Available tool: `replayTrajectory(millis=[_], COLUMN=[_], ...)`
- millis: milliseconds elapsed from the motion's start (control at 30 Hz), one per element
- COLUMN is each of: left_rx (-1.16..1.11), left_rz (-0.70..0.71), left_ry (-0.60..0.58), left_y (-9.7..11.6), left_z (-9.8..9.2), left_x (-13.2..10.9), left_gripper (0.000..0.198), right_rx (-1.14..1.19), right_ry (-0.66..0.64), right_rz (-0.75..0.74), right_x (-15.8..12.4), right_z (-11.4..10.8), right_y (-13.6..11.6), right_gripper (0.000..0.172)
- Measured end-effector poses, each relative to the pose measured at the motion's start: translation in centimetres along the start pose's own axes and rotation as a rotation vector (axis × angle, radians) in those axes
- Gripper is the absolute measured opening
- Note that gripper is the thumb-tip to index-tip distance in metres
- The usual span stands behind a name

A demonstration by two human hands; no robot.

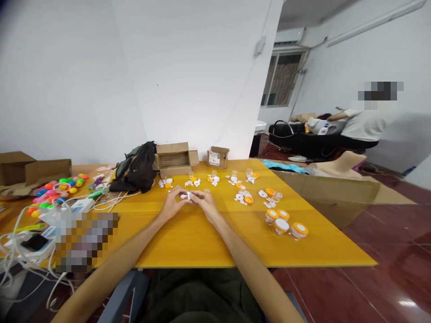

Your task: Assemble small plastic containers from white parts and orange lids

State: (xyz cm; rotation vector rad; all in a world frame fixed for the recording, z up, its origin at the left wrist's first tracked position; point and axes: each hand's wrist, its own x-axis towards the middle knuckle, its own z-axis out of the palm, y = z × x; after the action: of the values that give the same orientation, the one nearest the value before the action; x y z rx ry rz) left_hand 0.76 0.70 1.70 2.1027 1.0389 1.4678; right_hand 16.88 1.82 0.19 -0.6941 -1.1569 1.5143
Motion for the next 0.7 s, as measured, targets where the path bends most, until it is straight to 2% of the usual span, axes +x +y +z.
replayTrajectory(millis=[200,333,700], left_rx=[0.074,0.104,0.109], left_rz=[0.049,0.070,0.061], left_ry=[-0.046,-0.086,-0.054], left_y=[0.27,0.51,0.46], left_z=[-0.09,-0.35,-0.17], left_x=[-0.11,-0.17,-0.21], left_gripper=[0.026,0.022,0.017], right_rx=[0.029,0.051,0.024], right_ry=[0.015,0.021,0.009], right_rz=[-0.004,0.007,0.017], right_x=[-0.01,-0.07,-0.10], right_z=[-0.17,-0.15,-0.16], right_y=[-0.38,-0.48,-0.34], right_gripper=[0.039,0.037,0.037])
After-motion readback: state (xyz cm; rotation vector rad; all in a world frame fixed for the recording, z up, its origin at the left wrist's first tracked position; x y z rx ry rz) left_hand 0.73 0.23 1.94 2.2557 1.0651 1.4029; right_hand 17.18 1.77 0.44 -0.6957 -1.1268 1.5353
